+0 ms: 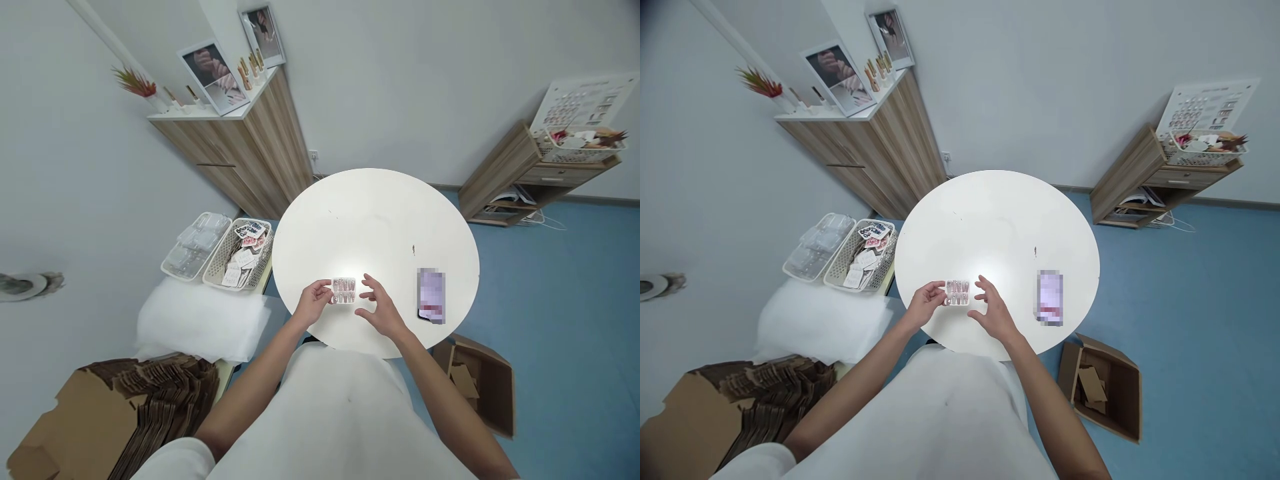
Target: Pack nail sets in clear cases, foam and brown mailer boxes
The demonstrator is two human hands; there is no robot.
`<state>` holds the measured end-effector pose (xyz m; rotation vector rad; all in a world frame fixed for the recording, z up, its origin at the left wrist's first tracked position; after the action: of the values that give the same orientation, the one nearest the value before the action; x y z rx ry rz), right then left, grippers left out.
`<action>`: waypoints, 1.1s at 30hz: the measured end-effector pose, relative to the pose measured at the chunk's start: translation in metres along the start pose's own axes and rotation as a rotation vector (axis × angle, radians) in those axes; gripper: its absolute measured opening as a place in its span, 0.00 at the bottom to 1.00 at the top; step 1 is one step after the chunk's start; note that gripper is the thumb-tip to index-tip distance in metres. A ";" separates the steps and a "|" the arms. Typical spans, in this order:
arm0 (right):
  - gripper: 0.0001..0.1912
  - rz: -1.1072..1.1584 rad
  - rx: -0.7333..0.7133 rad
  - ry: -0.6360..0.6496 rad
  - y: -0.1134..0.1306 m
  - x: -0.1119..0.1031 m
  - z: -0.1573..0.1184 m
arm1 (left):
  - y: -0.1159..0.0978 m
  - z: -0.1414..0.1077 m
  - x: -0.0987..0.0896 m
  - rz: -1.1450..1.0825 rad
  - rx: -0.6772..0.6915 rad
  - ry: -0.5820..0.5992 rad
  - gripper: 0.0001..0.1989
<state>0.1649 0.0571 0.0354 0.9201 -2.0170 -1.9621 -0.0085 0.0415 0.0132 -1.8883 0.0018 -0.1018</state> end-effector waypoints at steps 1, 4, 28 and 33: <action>0.32 -0.012 -0.026 0.017 0.004 0.002 0.001 | 0.000 0.000 0.001 0.004 -0.003 0.011 0.17; 0.30 -0.036 -0.061 0.050 0.009 0.009 0.003 | 0.001 -0.001 0.006 0.004 -0.019 0.036 0.17; 0.23 -0.058 0.032 -0.039 -0.007 0.017 0.011 | -0.011 -0.011 0.005 0.466 0.056 0.117 0.36; 0.23 -0.084 0.020 -0.041 0.001 0.028 0.022 | -0.014 -0.001 -0.005 0.578 0.104 0.176 0.36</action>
<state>0.1310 0.0602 0.0257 0.9921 -2.0563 -2.0233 -0.0143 0.0456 0.0264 -1.7025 0.6451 0.1267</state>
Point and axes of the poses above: each hand's wrist, its own z-axis towards the middle knuckle, its own x-axis out of the palm, y = z × x, the point moved 10 cm from there along z, towards the middle knuckle, and after that the axes turned 9 degrees about y, right-handed, at the moved point
